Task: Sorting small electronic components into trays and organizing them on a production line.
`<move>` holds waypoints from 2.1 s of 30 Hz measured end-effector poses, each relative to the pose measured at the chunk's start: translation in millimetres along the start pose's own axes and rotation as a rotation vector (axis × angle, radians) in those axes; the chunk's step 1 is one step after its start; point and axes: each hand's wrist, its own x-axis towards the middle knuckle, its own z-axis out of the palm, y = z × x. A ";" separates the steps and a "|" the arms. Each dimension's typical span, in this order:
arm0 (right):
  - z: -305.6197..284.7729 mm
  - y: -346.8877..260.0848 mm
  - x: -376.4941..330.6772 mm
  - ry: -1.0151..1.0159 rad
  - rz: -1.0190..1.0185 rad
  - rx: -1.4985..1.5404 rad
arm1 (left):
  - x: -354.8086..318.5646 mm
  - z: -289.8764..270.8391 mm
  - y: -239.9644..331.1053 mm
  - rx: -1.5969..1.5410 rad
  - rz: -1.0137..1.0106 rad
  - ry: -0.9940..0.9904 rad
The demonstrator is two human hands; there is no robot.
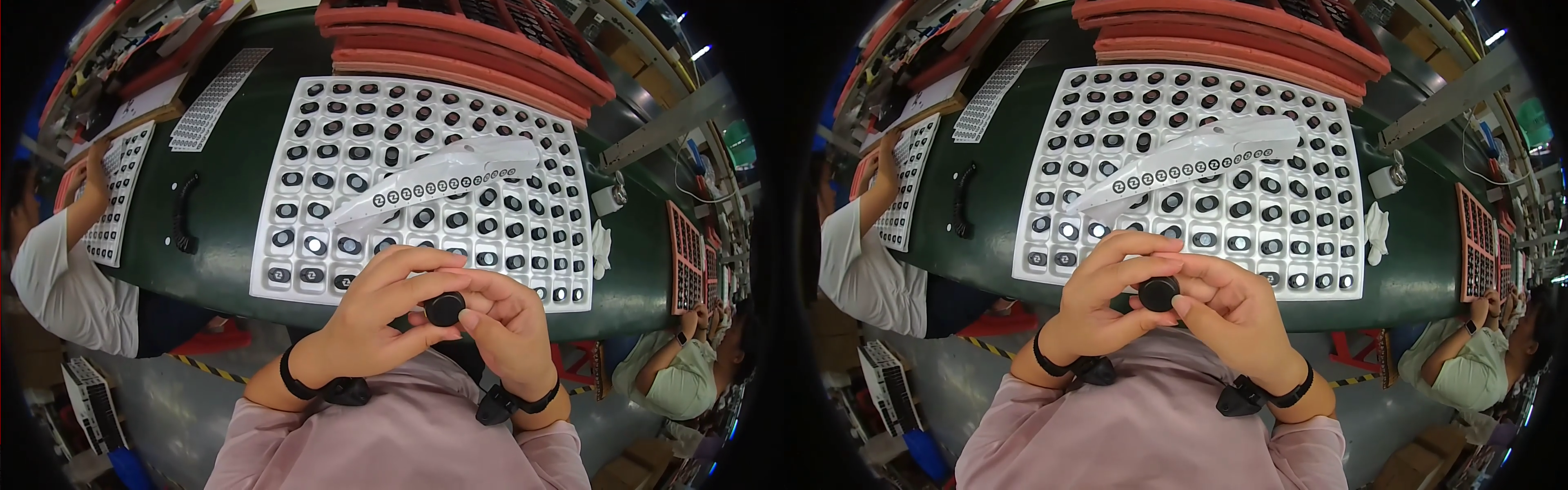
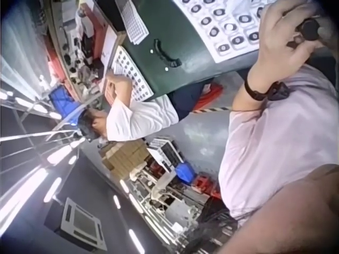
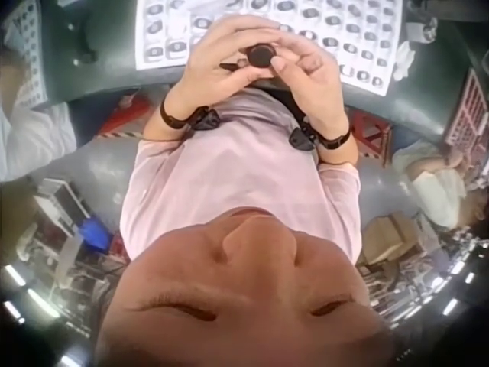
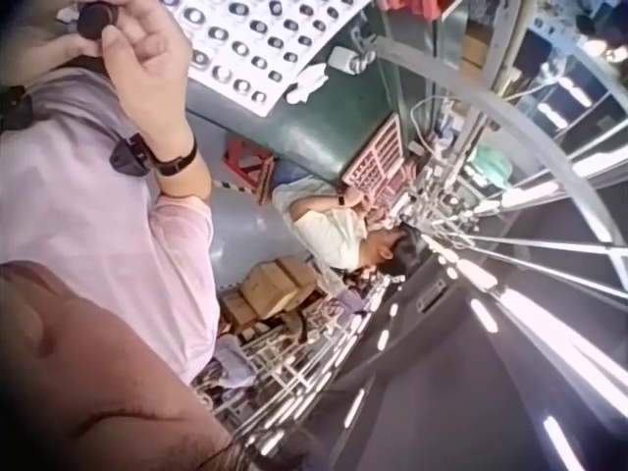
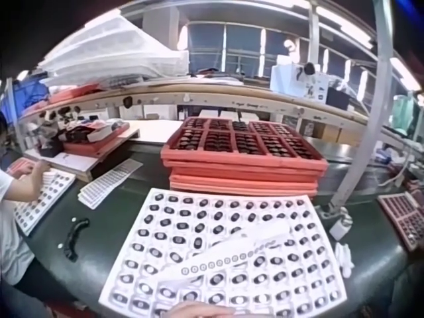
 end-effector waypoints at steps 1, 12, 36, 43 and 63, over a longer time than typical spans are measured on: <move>1.4 -0.7 -0.7 0.006 0.008 -0.034 | -1.2 -0.5 0.2 -0.021 -0.011 -0.006; 8.0 -2.7 5.8 -0.079 -0.315 -0.774 | -5.9 -8.7 -9.3 -0.259 -0.027 0.031; 44.2 -102.9 86.3 -0.153 0.001 -0.811 | -40.6 -64.4 3.5 -0.494 -0.249 0.408; 99.1 -84.7 156.7 -0.429 0.044 -0.943 | -101.7 -104.7 15.2 -0.332 -0.333 0.621; 235.0 -49.0 276.8 -0.634 -0.020 -1.255 | -244.0 -73.6 117.5 -0.039 -0.338 1.226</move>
